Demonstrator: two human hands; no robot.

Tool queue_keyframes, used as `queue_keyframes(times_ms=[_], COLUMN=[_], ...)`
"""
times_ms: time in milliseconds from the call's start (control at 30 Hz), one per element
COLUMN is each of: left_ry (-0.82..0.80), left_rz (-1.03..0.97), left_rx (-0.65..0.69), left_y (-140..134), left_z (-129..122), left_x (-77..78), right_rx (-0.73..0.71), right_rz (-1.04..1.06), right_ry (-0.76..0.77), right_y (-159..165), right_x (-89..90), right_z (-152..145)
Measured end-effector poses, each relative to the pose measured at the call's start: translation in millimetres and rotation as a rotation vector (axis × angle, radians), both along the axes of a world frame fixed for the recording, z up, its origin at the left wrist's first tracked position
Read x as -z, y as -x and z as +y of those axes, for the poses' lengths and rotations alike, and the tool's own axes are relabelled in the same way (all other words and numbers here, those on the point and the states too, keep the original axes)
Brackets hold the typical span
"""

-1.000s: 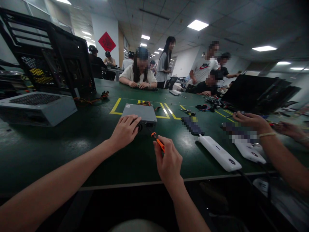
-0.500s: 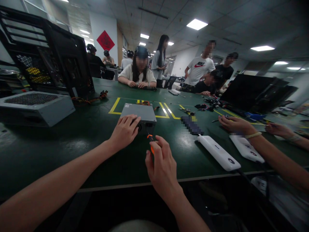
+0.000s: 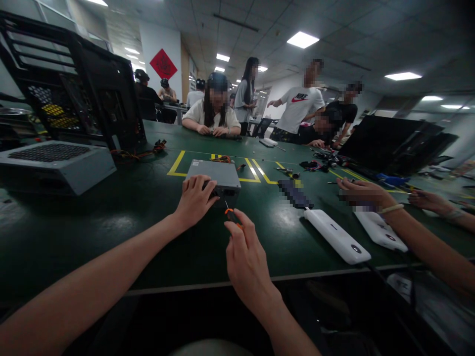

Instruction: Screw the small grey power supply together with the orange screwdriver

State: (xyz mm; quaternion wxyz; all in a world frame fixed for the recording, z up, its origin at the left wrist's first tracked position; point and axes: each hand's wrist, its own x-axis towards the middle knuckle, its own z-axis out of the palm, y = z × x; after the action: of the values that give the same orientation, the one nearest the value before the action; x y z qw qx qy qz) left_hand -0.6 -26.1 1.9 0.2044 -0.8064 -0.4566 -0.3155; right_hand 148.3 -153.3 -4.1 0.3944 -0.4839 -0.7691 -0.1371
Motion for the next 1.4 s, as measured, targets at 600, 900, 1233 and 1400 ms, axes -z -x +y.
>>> queue_keyframes(times_ms=[600,900,1233,1400], left_ry=[0.031,0.02,0.033,0.04], left_rz=[-0.069,-0.071,-0.073,-0.069], left_rx=[-0.028,0.125,0.109,0.127], left_y=[-8,-5,-4,-3], left_z=[5,1,3,2], left_x=[3.0,0.6,1.4,0.8], right_rx=[0.017,-0.102,-0.061,0.004], right_rz=[0.053,-0.007,-0.056,-0.007], right_ry=[-0.109,-0.124,-0.11,-0.117], right_y=[-1,-1,0,-4], right_x=[-1.9,-5.6,-4.5,-6.3], right_z=[10,7,7,9])
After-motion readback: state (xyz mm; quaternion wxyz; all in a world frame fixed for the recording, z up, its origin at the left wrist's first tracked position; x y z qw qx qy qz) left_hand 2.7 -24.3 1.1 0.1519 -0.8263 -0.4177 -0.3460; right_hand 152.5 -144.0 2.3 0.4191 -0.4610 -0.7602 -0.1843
